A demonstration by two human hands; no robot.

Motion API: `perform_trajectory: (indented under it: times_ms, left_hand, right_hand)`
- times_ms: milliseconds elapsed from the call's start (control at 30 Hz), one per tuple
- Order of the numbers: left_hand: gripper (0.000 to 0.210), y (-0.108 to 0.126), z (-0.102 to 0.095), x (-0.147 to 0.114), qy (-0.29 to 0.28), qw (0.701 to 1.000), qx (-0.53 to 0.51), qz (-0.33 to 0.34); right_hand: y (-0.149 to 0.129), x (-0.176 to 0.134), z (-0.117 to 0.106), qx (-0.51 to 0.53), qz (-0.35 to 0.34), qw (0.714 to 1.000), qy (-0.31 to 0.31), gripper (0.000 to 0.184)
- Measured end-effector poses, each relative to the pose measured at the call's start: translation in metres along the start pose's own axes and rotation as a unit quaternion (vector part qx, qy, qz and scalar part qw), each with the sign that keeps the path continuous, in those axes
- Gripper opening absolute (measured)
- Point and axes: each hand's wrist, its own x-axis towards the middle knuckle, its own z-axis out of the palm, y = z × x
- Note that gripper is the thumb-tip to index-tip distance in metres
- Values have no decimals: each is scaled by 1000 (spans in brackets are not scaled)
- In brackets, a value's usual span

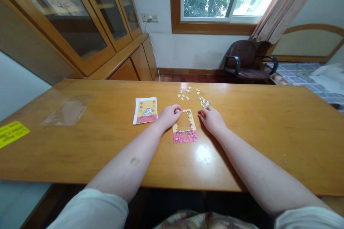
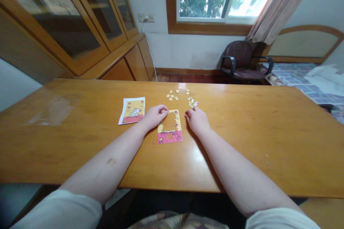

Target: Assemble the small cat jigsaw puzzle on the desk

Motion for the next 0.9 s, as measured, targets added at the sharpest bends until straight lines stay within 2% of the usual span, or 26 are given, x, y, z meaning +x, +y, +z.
perform_trajectory:
  times_ms: [267, 400, 667, 900]
  left_hand:
    - [21, -5, 1, 2, -4, 1000, 10, -2]
    - [21, -5, 2, 3, 0, 1000, 12, -6]
    - [21, -5, 1, 3, 1, 1000, 7, -9]
    - [22, -2, 0, 1, -2, 1000, 1, -9]
  right_hand:
    - [2, -9, -16, -5, -4, 999, -43, 32]
    - [7, -10, -17, -6, -3, 998, -67, 33]
    - [5, -9, -17, 24, 8, 997, -73, 23]
    - [-4, -13, -28, -30, 4, 997, -72, 25]
